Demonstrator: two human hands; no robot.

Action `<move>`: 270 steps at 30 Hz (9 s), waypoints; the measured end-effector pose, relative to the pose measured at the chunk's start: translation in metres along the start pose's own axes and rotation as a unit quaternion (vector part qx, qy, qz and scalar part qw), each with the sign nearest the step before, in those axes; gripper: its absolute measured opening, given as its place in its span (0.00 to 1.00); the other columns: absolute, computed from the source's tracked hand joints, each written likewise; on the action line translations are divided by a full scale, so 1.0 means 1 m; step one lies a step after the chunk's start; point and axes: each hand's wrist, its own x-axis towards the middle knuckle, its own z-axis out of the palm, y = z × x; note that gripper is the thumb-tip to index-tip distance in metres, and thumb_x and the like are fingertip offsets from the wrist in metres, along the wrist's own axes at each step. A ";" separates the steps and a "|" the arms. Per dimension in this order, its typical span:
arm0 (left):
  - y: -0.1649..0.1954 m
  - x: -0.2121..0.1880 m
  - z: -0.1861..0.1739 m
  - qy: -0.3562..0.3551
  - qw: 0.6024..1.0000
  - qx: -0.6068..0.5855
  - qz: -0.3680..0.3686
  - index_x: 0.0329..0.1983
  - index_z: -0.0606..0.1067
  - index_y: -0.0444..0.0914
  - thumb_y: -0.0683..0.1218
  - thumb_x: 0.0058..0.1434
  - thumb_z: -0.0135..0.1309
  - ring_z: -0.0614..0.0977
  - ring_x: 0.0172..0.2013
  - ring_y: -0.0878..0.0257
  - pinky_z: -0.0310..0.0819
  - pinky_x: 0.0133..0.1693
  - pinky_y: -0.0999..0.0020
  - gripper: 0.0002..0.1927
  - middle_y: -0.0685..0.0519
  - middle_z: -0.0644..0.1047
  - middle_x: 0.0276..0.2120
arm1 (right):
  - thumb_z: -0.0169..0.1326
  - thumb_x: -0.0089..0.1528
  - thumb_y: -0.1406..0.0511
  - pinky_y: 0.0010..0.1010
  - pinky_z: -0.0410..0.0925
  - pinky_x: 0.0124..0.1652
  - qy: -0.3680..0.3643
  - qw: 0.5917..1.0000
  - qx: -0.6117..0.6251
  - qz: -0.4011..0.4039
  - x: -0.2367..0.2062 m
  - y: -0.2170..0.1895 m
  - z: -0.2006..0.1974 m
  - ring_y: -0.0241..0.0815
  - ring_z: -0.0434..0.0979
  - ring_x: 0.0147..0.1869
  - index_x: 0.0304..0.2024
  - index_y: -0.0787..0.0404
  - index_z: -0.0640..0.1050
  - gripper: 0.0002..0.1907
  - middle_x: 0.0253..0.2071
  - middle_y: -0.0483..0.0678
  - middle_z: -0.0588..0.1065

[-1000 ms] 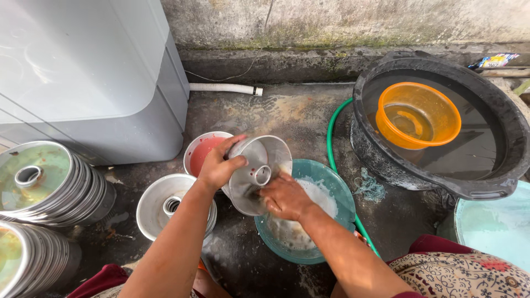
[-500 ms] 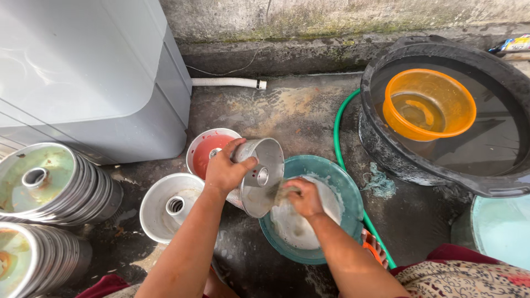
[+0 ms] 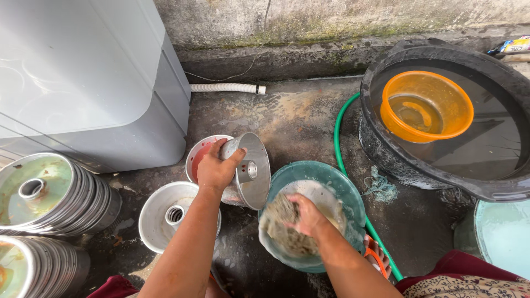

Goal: The person washes multiple round metal containers by hand using a scrubber and soapy water. They pick up each container, scrub the interior and exterior, rinse briefly, and place it into a growing stack of cleaned items.

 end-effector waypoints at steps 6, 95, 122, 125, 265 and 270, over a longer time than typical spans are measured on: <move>0.018 -0.028 0.018 -0.128 0.984 -0.123 0.032 0.61 0.74 0.42 0.65 0.46 0.59 0.86 0.49 0.51 0.77 0.52 0.61 0.41 0.43 0.84 0.48 | 0.52 0.65 0.64 0.49 0.66 0.66 0.017 0.541 -0.565 -0.623 -0.018 -0.028 0.063 0.55 0.74 0.64 0.58 0.61 0.79 0.20 0.56 0.57 0.77; -0.035 -0.009 0.013 -0.220 0.913 -0.343 0.021 0.64 0.72 0.36 0.46 0.60 0.53 0.81 0.48 0.61 0.74 0.52 0.68 0.27 0.47 0.81 0.49 | 0.47 0.60 0.57 0.44 0.44 0.75 0.026 0.462 -0.821 -0.335 -0.048 -0.026 0.054 0.46 0.59 0.77 0.66 0.59 0.71 0.31 0.71 0.49 0.65; -0.061 0.022 0.044 -0.044 0.906 -0.394 -0.150 0.49 0.77 0.29 0.61 0.73 0.47 0.77 0.39 0.59 0.74 0.44 0.57 0.29 0.46 0.80 0.41 | 0.57 0.57 0.37 0.45 0.61 0.69 0.157 0.652 -0.742 -0.011 0.022 -0.061 -0.078 0.54 0.63 0.75 0.69 0.60 0.68 0.48 0.71 0.57 0.65; -0.062 0.030 0.034 -0.068 0.883 -0.462 -0.043 0.44 0.80 0.34 0.59 0.72 0.45 0.79 0.39 0.65 0.74 0.45 0.67 0.24 0.52 0.82 0.38 | 0.60 0.59 0.48 0.49 0.49 0.70 0.184 0.520 -0.822 -0.137 0.025 -0.019 -0.096 0.64 0.48 0.77 0.72 0.60 0.59 0.46 0.71 0.67 0.56; 0.056 -0.092 0.033 -0.123 0.942 -0.028 0.311 0.32 0.76 0.35 0.50 0.62 0.58 0.78 0.25 0.40 0.70 0.29 0.51 0.13 0.37 0.75 0.21 | 0.54 0.64 0.65 0.40 0.76 0.35 0.088 0.897 -0.069 -0.428 -0.092 -0.093 0.071 0.45 0.80 0.38 0.49 0.60 0.79 0.11 0.41 0.50 0.79; 0.037 -0.066 0.019 -0.124 0.934 0.008 0.334 0.30 0.77 0.34 0.48 0.63 0.58 0.78 0.26 0.41 0.70 0.28 0.54 0.12 0.38 0.73 0.22 | 0.54 0.66 0.63 0.40 0.76 0.43 0.116 0.680 -0.340 -0.640 -0.086 -0.059 0.086 0.53 0.82 0.42 0.53 0.55 0.81 0.14 0.51 0.54 0.79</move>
